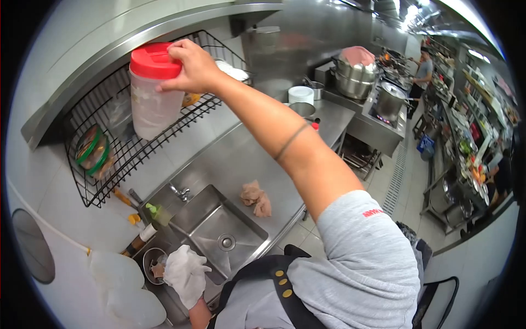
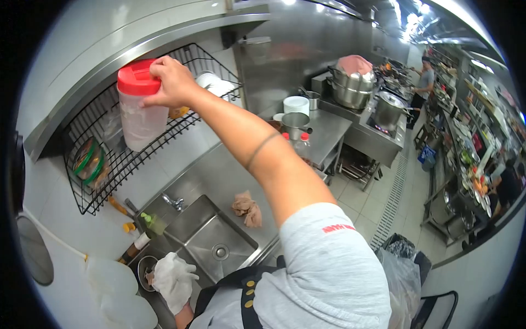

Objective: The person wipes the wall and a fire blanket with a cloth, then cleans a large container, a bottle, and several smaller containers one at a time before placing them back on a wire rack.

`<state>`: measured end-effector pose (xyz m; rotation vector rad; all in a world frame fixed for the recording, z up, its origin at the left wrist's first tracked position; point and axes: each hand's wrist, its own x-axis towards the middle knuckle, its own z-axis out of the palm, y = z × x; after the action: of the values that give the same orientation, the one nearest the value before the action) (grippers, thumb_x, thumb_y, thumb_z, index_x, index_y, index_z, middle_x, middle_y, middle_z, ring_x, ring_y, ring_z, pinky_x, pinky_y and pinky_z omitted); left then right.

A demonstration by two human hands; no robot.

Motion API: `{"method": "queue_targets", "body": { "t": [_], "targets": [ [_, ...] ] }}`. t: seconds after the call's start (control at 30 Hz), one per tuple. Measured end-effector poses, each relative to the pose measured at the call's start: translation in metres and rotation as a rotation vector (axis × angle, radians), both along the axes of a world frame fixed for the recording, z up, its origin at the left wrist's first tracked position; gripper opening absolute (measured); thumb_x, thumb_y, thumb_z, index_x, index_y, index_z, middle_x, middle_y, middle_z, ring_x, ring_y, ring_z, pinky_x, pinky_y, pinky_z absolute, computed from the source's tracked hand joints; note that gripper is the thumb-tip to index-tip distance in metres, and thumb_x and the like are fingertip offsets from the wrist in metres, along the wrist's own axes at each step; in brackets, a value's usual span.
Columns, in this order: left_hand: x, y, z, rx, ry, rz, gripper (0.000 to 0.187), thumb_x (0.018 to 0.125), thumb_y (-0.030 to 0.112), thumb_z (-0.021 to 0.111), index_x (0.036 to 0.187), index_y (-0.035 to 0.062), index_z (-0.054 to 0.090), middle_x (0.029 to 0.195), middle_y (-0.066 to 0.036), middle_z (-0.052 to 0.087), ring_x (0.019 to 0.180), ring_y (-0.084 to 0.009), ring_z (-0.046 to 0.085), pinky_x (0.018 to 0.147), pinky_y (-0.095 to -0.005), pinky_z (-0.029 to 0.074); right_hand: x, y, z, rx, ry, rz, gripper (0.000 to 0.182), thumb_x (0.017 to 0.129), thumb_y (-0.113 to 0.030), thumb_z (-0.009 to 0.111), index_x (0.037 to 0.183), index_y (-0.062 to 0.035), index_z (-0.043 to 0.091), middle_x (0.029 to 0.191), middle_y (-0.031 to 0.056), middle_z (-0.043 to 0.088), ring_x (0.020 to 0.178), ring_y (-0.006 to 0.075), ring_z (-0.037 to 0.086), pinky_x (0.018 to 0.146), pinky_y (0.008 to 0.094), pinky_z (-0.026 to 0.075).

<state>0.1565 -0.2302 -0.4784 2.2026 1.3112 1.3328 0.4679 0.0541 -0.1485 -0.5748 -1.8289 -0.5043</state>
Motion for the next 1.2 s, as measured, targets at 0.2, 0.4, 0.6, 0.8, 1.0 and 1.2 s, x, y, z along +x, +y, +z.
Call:
{"method": "queue_targets", "body": {
  "t": [0.2,0.4,0.6,0.8,1.0,1.2],
  "targets": [
    [0.032,-0.016,-0.023,-0.319,-1.113,-0.328,0.057,0.085,0.034,0.072,0.132,0.005,0.058,0.133,-0.009,0.062,0.126,-0.0281,0.055,0.109,-0.0462,0.043,0.031,-0.001,-0.014,-0.599,0.339,-0.102,0.061,0.056,-0.05,0.093,0.073,-0.0037,0.058,0.102,0.0156,0.067,0.102,0.0329,0.063,0.087,0.0419,0.052],
    [0.079,-0.012,-0.006,-0.263,-1.312,-0.442,0.06,0.087,0.037,0.07,0.137,0.007,0.055,0.138,-0.009,0.06,0.129,-0.0304,0.054,0.11,-0.0479,0.042,0.065,-0.054,-0.058,0.049,0.482,0.052,0.059,0.058,-0.041,0.094,0.07,-0.003,0.049,0.122,0.0234,0.061,0.103,0.0387,0.063,0.088,0.0436,0.052],
    [0.135,0.009,0.02,-0.179,-1.366,-0.587,0.062,0.09,0.04,0.068,0.142,0.009,0.052,0.143,-0.008,0.058,0.131,-0.0327,0.054,0.112,-0.0497,0.041,0.13,-0.162,-0.077,-0.172,0.249,0.398,0.052,0.062,-0.026,0.095,0.071,-0.0039,0.049,0.133,0.0259,0.054,0.114,0.0349,0.062,0.098,0.0419,0.049],
    [0.19,0.017,0.047,-0.152,-1.367,-0.636,0.07,0.094,0.048,0.062,0.151,0.011,0.043,0.152,-0.009,0.049,0.139,-0.0338,0.047,0.116,-0.0513,0.037,0.143,-0.208,-0.136,-0.347,0.045,0.732,0.052,0.064,-0.028,0.095,0.07,-0.0037,0.05,0.131,0.0289,0.056,0.112,0.0423,0.062,0.099,0.0474,0.049],
    [0.215,0.023,0.077,-0.19,-1.35,-0.667,0.077,0.097,0.055,0.055,0.157,0.0117,0.035,0.159,-0.011,0.042,0.146,-0.0334,0.04,0.119,-0.0518,0.035,0.16,-0.218,-0.143,-0.303,-0.068,0.743,0.042,0.066,-0.023,0.095,0.073,-0.0037,0.058,0.123,0.0286,0.063,0.115,0.043,0.063,0.102,0.0507,0.048],
    [0.237,0.039,0.1,-0.266,-1.265,-0.722,0.076,0.098,0.056,0.053,0.157,0.0118,0.035,0.159,-0.011,0.041,0.146,-0.0333,0.039,0.12,-0.0517,0.034,0.18,-0.185,-0.145,-1.177,0.641,0.92,0.03,0.076,-0.011,0.087,0.087,-0.0002,0.061,0.138,0.022,0.06,0.122,0.0224,0.057,0.105,0.0386,0.045]
  ]
}}
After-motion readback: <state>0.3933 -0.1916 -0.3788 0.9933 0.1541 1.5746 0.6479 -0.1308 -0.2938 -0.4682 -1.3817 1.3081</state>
